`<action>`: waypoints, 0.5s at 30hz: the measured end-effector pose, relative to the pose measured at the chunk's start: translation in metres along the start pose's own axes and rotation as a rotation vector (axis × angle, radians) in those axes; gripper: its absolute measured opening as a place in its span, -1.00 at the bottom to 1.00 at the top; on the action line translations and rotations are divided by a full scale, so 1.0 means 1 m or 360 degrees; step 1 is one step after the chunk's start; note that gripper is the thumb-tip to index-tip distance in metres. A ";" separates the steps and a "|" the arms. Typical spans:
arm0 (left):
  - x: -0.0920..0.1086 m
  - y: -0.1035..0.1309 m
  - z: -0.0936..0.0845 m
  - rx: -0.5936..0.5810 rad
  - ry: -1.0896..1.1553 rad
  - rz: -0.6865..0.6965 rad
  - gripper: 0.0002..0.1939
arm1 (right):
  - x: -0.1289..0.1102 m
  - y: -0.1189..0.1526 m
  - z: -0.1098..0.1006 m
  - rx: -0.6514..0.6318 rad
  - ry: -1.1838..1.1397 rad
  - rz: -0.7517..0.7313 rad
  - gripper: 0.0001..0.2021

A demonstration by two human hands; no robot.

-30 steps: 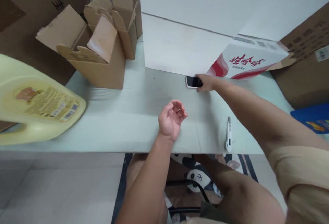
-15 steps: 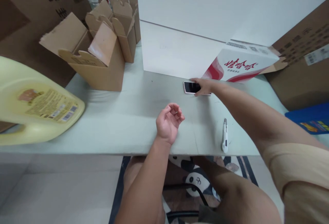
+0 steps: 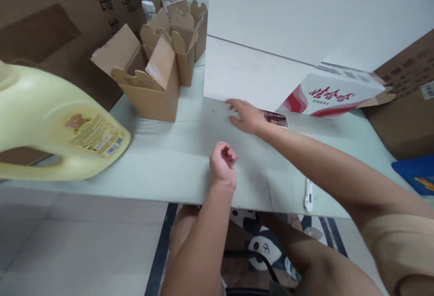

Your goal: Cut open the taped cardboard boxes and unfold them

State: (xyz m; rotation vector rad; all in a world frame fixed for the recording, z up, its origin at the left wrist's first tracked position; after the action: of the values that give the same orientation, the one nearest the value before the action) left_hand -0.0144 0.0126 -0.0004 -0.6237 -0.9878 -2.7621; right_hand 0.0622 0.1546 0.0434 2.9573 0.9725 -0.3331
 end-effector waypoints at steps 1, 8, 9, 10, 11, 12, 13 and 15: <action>0.002 -0.002 -0.002 0.0085 0.0003 0.0023 -0.86 | -0.030 -0.008 -0.001 0.0012 -0.0034 -0.0071 -0.35; 0.021 0.000 -0.014 0.0179 0.0006 0.0157 -0.68 | -0.169 -0.066 -0.006 0.0134 -0.0089 -0.0187 -0.23; 0.025 0.001 -0.015 0.0187 0.0009 0.0176 -0.67 | -0.175 -0.072 -0.006 0.0134 -0.0081 -0.0171 -0.26; 0.028 0.002 -0.017 0.0197 0.0014 0.0187 -0.67 | -0.179 -0.076 -0.004 0.0130 -0.0073 -0.0159 -0.30; 0.032 0.002 -0.018 0.0207 0.0020 0.0192 -0.69 | -0.180 -0.078 -0.003 0.0130 -0.0072 -0.0156 -0.32; 0.036 0.002 -0.019 0.0220 0.0028 0.0193 -0.71 | -0.179 -0.077 -0.002 0.0137 -0.0080 -0.0163 -0.32; 0.040 0.001 -0.021 0.0231 0.0037 0.0194 -0.74 | -0.175 -0.074 0.000 0.0146 -0.0097 -0.0171 -0.29; 0.048 0.001 -0.024 0.0249 0.0049 0.0187 -0.79 | -0.158 -0.062 0.005 0.0168 -0.0151 -0.0167 -0.26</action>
State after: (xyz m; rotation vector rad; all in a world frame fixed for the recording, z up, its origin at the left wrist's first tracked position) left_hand -0.0656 -0.0032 0.0038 -0.5932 -1.1099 -2.5552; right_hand -0.0990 0.1113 0.0741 2.9569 1.1345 -0.5382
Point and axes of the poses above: each hand's wrist, its own y-axis away from the middle knuckle, its own z-axis out of the palm, x = y × z, the point moved 1 cm from there along -y, towards the middle knuckle, and after that the axes turned 3 degrees about x, right-handed, at the moved point
